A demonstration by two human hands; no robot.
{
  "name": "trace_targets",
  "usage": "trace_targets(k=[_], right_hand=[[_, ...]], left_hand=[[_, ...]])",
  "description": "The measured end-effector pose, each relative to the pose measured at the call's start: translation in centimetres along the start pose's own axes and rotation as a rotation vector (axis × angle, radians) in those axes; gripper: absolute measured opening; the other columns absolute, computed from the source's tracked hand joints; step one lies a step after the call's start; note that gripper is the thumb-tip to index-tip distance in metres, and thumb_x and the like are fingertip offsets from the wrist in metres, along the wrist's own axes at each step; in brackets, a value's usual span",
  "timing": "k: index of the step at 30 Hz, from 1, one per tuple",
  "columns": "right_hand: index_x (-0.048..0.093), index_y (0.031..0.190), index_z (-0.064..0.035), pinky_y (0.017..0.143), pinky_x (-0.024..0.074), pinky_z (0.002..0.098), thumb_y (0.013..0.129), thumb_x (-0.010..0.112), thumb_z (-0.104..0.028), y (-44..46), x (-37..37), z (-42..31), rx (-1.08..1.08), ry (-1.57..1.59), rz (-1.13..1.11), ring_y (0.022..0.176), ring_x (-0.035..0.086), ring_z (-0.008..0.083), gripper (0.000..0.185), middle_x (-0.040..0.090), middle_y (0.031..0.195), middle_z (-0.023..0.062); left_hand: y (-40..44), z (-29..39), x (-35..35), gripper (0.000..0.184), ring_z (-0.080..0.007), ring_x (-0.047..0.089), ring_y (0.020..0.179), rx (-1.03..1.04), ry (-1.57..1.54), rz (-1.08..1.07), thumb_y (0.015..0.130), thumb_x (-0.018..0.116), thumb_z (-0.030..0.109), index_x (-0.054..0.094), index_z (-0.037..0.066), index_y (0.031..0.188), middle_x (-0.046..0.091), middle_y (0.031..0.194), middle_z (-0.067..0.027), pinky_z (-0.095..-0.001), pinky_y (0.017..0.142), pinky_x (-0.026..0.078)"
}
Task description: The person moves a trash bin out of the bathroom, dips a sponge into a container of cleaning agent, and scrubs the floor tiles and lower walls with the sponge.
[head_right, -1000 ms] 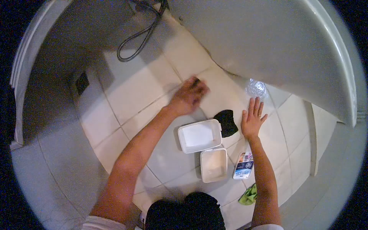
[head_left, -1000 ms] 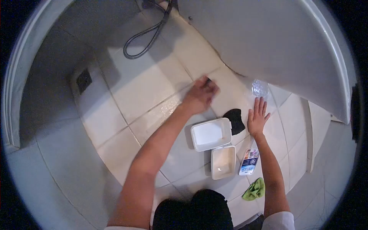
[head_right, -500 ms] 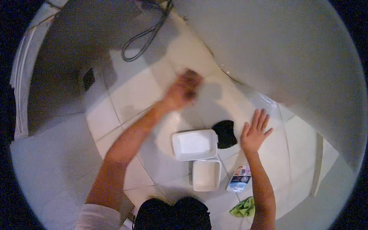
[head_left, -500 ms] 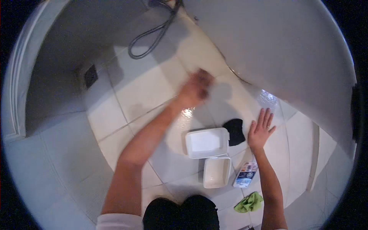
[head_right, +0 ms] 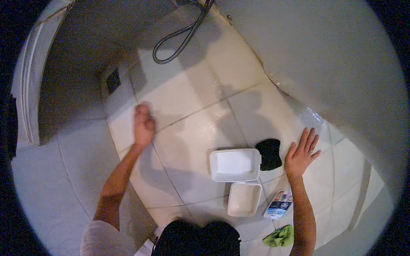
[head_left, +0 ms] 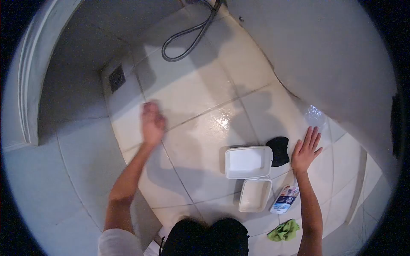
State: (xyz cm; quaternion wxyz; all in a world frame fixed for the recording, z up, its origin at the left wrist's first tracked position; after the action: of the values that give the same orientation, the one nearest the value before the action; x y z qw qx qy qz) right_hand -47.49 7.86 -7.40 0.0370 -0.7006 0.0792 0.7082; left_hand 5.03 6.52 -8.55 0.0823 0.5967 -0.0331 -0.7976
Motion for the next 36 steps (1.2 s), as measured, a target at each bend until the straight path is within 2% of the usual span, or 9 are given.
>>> trace_targets(k=[2,3,8,12,18,21,26,32,36], right_hand=[[0.022,0.146,-0.0147,0.103,0.0089,0.0661,0.094,0.032,-0.033,0.0,0.1,-0.1,-0.006,-0.009,0.01,0.141,0.01,0.0303,0.057,0.015,0.153,0.0069],[0.022,0.146,-0.0147,0.103,0.0089,0.0661,0.094,0.032,-0.033,-0.2,0.2,-0.2,-0.007,-0.008,0.008,0.141,0.01,0.0303,0.057,0.015,0.153,0.0069],[0.023,0.146,-0.0152,0.104,0.0087,0.0659,0.094,0.032,-0.033,-0.1,0.1,0.1,0.0,0.026,0.0,0.141,0.01,0.0299,0.056,0.015,0.153,0.0067],[0.022,0.146,-0.0148,0.104,0.0087,0.0651,0.093,0.033,-0.033,0.1,0.1,-0.2,0.012,-0.019,-0.011,0.141,0.01,0.0296,0.056,0.015,0.153,0.0066],[0.023,0.146,-0.0154,0.104,0.0083,0.0654,0.094,0.033,-0.034,0.0,1.0,0.3,-0.001,-0.02,0.022,0.141,0.011,0.0292,0.056,0.016,0.153,0.0066],[0.023,0.146,-0.0165,0.104,0.0095,0.0654,0.094,0.032,-0.035,-0.6,0.9,0.6,-0.018,-0.018,0.02,0.141,0.012,0.0294,0.056,0.017,0.153,0.0062],[0.023,0.146,-0.018,0.104,0.0098,0.0656,0.094,0.033,-0.034,-0.4,0.5,0.0,-0.004,-0.008,0.051,0.141,0.013,0.0286,0.055,0.017,0.153,0.0047],[0.022,0.146,-0.0194,0.104,0.0086,0.0659,0.096,0.03,-0.035,-0.1,2.0,0.8,-0.014,-0.033,0.06,0.141,0.012,0.0273,0.053,0.017,0.153,0.0032],[0.022,0.146,-0.0197,0.103,0.0097,0.0663,0.096,0.03,-0.035,-0.3,1.6,0.9,-0.028,-0.048,0.063,0.141,0.014,0.0268,0.052,0.018,0.153,0.0027]], left_hand=[[2.9,9.3,1.6,0.053,-0.0381,0.034,0.128,0.289,-0.021,-0.145,0.076,0.056,0.008,0.046,0.004,0.129,0.043,0.136,-0.0154,-0.046,0.107,0.029],[5.5,12.0,2.7,0.05,-0.0392,0.036,0.126,0.415,-0.041,-0.002,0.077,0.056,0.01,0.047,0.002,0.126,0.047,0.132,-0.0143,-0.0473,0.105,0.03],[11.8,13.3,4.7,0.048,-0.04,0.038,0.124,0.247,-0.004,0.108,0.079,0.056,0.012,0.049,0.003,0.125,0.047,0.131,-0.014,-0.0482,0.103,0.032],[-1.1,14.0,1.5,0.044,-0.037,0.039,0.126,0.387,-0.058,-0.145,0.08,0.058,0.013,0.052,0.007,0.123,0.048,0.132,-0.0114,-0.0512,0.101,0.035],[15.1,11.5,5.4,0.038,-0.0427,0.044,0.116,0.309,-0.05,0.212,0.082,0.049,0.013,0.053,0.001,0.118,0.053,0.123,-0.0176,-0.0509,0.099,0.036],[12.9,14.2,6.0,0.041,-0.0377,0.042,0.121,0.236,0.067,0.268,0.079,0.055,0.018,0.054,0.003,0.117,0.053,0.123,-0.0126,-0.0486,0.1,0.035],[1.2,17.9,4.0,0.045,-0.0376,0.036,0.126,0.587,-0.145,-0.134,0.08,0.057,0.027,0.053,0.01,0.122,0.044,0.135,-0.0101,-0.0492,0.102,0.032],[10.6,17.9,6.7,0.048,-0.0356,0.034,0.128,0.334,-0.145,0.209,0.08,0.058,0.028,0.052,0.008,0.123,0.043,0.136,-0.0107,-0.0487,0.107,0.027],[-2.3,14.3,3.1,0.054,-0.0358,0.035,0.128,0.328,-0.153,-0.099,0.076,0.058,0.022,0.048,0.004,0.126,0.043,0.135,-0.0154,-0.0495,0.108,0.025]])
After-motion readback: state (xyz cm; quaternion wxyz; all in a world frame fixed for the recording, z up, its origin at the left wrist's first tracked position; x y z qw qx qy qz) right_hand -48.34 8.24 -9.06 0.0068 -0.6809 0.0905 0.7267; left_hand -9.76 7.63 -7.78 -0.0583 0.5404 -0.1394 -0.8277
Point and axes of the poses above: each hand's wrist, its own y-axis towards the middle knuckle, its own x-axis out of the palm, z = x × y, the point moved 2 cm from there along y, towards the middle knuckle
